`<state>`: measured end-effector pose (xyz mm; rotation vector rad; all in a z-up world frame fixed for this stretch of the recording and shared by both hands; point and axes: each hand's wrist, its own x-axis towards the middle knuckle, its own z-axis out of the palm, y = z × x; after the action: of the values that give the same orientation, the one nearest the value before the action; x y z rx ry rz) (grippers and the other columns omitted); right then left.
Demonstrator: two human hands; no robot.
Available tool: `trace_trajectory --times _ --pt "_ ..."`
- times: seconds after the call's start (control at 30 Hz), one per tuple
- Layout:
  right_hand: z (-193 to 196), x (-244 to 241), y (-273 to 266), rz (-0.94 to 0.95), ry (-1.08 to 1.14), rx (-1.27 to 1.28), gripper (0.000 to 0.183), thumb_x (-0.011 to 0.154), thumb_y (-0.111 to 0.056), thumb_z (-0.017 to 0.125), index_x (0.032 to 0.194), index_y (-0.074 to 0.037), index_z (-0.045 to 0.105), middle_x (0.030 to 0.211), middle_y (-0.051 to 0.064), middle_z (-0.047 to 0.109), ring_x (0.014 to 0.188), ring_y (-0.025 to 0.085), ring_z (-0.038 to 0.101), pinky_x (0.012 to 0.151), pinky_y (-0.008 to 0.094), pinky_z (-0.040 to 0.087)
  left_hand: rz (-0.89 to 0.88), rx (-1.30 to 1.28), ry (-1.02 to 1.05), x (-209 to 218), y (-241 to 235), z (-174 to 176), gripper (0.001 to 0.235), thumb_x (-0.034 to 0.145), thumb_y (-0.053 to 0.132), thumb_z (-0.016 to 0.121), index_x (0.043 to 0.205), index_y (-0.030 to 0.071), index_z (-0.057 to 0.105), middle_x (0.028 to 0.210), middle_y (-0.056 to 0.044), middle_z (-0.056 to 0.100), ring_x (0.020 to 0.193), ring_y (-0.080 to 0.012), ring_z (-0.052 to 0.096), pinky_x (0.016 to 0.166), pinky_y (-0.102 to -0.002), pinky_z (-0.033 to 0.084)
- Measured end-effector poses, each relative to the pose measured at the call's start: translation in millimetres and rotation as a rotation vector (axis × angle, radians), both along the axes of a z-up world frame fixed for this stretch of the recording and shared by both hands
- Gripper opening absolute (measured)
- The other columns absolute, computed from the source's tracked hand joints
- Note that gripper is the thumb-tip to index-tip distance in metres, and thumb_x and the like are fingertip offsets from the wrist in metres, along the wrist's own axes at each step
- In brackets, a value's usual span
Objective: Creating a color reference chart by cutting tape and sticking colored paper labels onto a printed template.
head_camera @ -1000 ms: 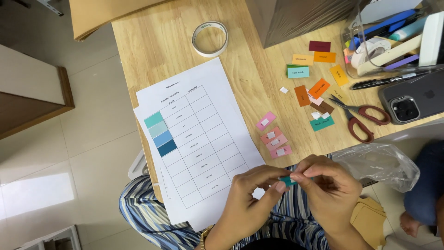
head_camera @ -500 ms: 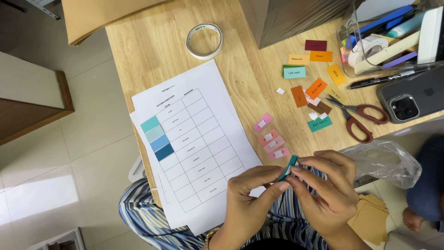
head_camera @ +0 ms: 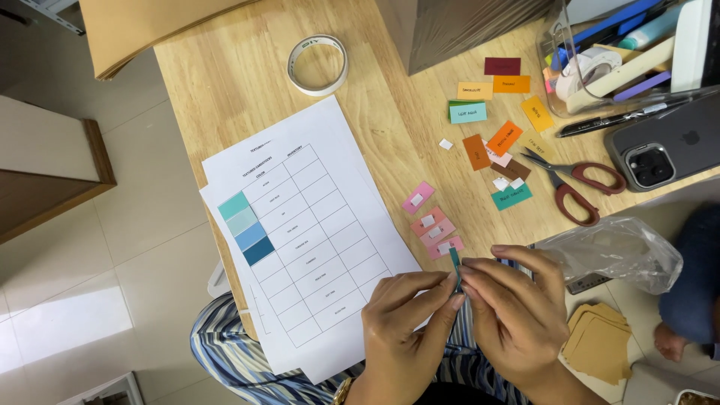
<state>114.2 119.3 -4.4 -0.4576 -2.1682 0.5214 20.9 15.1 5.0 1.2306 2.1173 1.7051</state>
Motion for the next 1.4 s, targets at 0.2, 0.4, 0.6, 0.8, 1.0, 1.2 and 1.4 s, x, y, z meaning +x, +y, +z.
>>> trace_trajectory --times 0.2,0.4,0.6,0.8,1.0,1.2,1.4 --pt "0 0 1 -0.013 -0.004 -0.007 0.016 0.099 -0.004 0.059 0.096 0.0 0.075 0.098 0.011 0.075 0.103 0.034 0.063 0.088 0.04 0.054 -0.01 -0.013 0.029 -1 2 2 0.007 0.094 0.008 0.073 0.101 0.005 0.073 0.096 -0.006 0.075 0.086 -0.0222 0.075 0.079 -0.034 0.055" --pt "3 1 3 0.031 -0.001 -0.046 0.013 0.096 -0.001 0.061 0.096 0.002 0.074 0.096 0.013 0.075 0.104 0.036 0.064 0.09 0.041 0.055 0.017 -0.028 0.047 1 1 -1 0.009 0.093 0.008 0.073 0.102 0.007 0.075 0.096 -0.005 0.074 0.087 -0.0216 0.074 0.08 -0.033 0.053" --pt "6 3 4 0.046 -0.005 -0.05 0.013 0.096 -0.002 0.063 0.098 0.003 0.075 0.099 0.013 0.076 0.107 0.037 0.065 0.091 0.042 0.054 0.011 -0.046 0.065 0 2 3 0.01 0.095 0.01 0.072 0.103 0.006 0.075 0.097 -0.005 0.075 0.089 -0.0212 0.074 0.081 -0.033 0.053" --pt "3 2 5 0.013 -0.005 -0.008 0.012 0.095 -0.002 0.064 0.095 0.0 0.076 0.098 0.011 0.076 0.106 0.034 0.065 0.09 0.043 0.048 0.029 -0.064 0.116 1 3 4 0.008 0.095 0.011 0.072 0.101 0.007 0.075 0.098 -0.004 0.076 0.09 -0.0215 0.075 0.079 -0.033 0.053" --pt "-7 -3 4 -0.014 -0.021 0.06 0.01 0.093 -0.011 0.068 0.084 -0.007 0.07 0.089 0.005 0.074 0.101 0.032 0.064 0.085 0.044 0.045 0.057 -0.12 0.102 0 -1 0 0.009 0.095 0.015 0.071 0.1 0.011 0.078 0.092 -0.003 0.076 0.082 -0.0198 0.074 0.075 -0.034 0.053" --pt "-42 1 25 -0.027 -0.002 0.011 0.009 0.087 -0.003 0.076 0.094 -0.002 0.071 0.089 0.011 0.075 0.103 0.033 0.061 0.096 0.043 0.051 0.133 -0.143 -0.014 -10 -10 -8 0.011 0.094 0.012 0.071 0.102 0.01 0.079 0.085 -0.002 0.076 0.079 -0.017 0.072 0.076 -0.03 0.052" --pt "-81 7 103 -0.287 -0.286 0.344 0.022 0.1 -0.013 0.096 0.09 -0.018 0.077 0.093 -0.004 0.076 0.1 0.027 0.056 0.088 0.041 0.041 0.146 -0.132 -0.315 -20 -22 -2 0.018 0.095 0.017 0.068 0.106 0.007 0.079 0.088 -0.007 0.081 0.082 -0.0167 0.076 0.075 -0.028 0.06"
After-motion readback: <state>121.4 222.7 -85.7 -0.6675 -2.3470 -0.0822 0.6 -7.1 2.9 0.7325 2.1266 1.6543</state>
